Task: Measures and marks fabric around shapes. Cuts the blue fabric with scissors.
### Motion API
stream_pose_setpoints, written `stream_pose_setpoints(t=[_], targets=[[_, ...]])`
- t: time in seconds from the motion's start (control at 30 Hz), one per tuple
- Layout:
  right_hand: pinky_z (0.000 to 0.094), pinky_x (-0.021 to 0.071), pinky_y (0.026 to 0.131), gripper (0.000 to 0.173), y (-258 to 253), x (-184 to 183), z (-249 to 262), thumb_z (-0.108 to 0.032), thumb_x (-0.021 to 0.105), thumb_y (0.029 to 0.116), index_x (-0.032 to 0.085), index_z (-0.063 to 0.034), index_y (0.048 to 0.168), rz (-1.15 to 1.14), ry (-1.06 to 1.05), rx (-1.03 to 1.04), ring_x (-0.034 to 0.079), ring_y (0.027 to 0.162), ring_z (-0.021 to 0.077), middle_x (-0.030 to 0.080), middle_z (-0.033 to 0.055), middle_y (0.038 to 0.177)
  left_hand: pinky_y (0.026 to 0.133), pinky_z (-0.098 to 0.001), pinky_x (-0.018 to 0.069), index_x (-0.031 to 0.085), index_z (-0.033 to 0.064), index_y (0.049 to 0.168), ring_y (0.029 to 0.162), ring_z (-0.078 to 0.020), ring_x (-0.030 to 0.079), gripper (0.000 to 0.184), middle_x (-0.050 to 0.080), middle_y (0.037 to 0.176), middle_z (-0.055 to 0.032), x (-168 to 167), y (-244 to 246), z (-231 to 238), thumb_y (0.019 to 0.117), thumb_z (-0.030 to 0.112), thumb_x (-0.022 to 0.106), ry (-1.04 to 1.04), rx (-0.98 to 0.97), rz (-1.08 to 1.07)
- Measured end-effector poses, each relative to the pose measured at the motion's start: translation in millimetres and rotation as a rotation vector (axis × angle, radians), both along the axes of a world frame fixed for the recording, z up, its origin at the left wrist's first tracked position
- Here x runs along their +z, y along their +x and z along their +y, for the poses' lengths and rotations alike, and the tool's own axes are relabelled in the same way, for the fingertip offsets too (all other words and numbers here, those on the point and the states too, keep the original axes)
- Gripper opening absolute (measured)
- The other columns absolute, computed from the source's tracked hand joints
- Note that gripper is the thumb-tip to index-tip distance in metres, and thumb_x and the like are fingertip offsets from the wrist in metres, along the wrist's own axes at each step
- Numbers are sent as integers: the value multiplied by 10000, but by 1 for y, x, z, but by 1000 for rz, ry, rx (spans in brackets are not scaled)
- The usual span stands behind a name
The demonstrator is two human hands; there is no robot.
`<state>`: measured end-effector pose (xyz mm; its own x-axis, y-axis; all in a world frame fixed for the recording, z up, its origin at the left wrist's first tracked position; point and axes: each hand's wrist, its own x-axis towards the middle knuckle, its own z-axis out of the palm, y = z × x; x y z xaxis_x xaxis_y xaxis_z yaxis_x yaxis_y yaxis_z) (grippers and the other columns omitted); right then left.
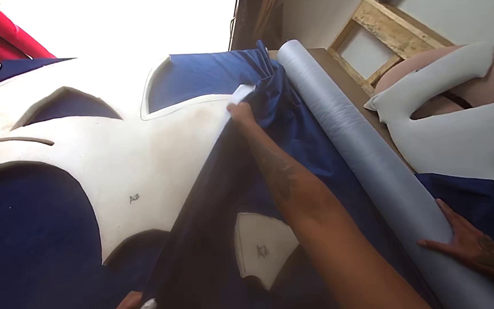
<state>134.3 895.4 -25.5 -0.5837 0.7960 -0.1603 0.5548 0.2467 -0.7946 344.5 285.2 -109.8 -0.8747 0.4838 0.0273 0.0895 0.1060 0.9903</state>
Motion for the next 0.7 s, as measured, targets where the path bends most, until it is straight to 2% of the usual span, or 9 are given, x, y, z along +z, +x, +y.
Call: stream_pose_setpoints(t=[0.1, 0.2, 0.33, 0.47, 0.53, 0.57, 0.6, 0.63, 0.7], targets=[[588, 543, 828, 405, -70, 33, -38, -458, 590, 973, 706, -75, 1037, 70, 111, 192, 688, 970, 297, 713, 131, 1008, 833, -454, 617, 655, -36, 1125, 916, -283, 711, 196, 710, 1017, -169, -28, -1, -17, 979, 94, 672, 22, 150, -92], [570, 541, 839, 354, -136, 58, -81, -393, 560, 998, 697, -71, 1052, 18, 148, 368, 682, 1012, 284, 707, 129, 1064, 830, -381, 614, 639, -31, 1100, 889, -196, 712, 141, 720, 970, -109, 1, 0, 8, 987, 52, 640, -9, 229, -272], [539, 554, 858, 327, -194, 41, -146, -329, 525, 1017, 667, -45, 1094, -84, 136, 476, 686, 1057, 287, 703, 151, 1113, 780, -362, 630, 644, -20, 1125, 842, -186, 717, 161, 729, 941, -107, -14, 6, 4, 971, 27, 646, -31, 285, -331], [553, 547, 839, 284, -205, -14, -174, -287, 567, 982, 674, -29, 1033, -155, 103, 609, 685, 1022, 302, 699, 166, 1068, 783, -345, 623, 660, -20, 1125, 840, -174, 713, 171, 734, 930, -104, -19, 6, -5, 962, 32, 658, -133, 367, -401], [537, 533, 893, 358, -203, -37, -173, -372, 618, 992, 698, -31, 1065, -87, 20, 759, 664, 1037, 284, 687, 161, 1096, 804, -328, 609, 680, -8, 1170, 878, -158, 706, 195, 740, 979, -96, -18, 4, -14, 1002, 58, 605, -177, 352, -438], [497, 530, 922, 394, -196, -40, -172, -405, 623, 1007, 711, -34, 1105, -14, -26, 830, 663, 1039, 247, 697, 142, 1112, 786, -305, 596, 679, 11, 1220, 877, -133, 691, 237, 737, 1014, -80, -15, 4, -20, 1029, 105, 573, -211, 312, -490], [442, 526, 936, 391, -185, -37, -171, -403, 601, 1027, 710, -43, 1134, 72, -73, 882, 659, 1039, 196, 703, 113, 1124, 682, -271, 555, 678, 39, 1250, 789, -100, 647, 276, 722, 985, -51, -13, 3, -25, 1035, 170, 565, -239, 265, -556], [396, 526, 953, 370, -169, -31, -170, -371, 581, 1044, 706, -46, 1169, 166, -116, 900, 657, 1056, 157, 706, 94, 1151, 615, -276, 533, 679, 55, 1242, 724, -99, 619, 309, 704, 937, -37, -9, 3, -30, 1016, 248, 598, -252, 193, -629], [366, 528, 982, 373, -114, -13, -168, -337, 554, 1057, 677, -42, 1249, 267, -123, 883, 648, 1125, 139, 690, 84, 1235, 661, -355, 603, 719, 70, 1130, 757, -167, 698, 412, 741, 908, -68, 1, 3, -36, 890, 401, 773, -292, 2, -713]])
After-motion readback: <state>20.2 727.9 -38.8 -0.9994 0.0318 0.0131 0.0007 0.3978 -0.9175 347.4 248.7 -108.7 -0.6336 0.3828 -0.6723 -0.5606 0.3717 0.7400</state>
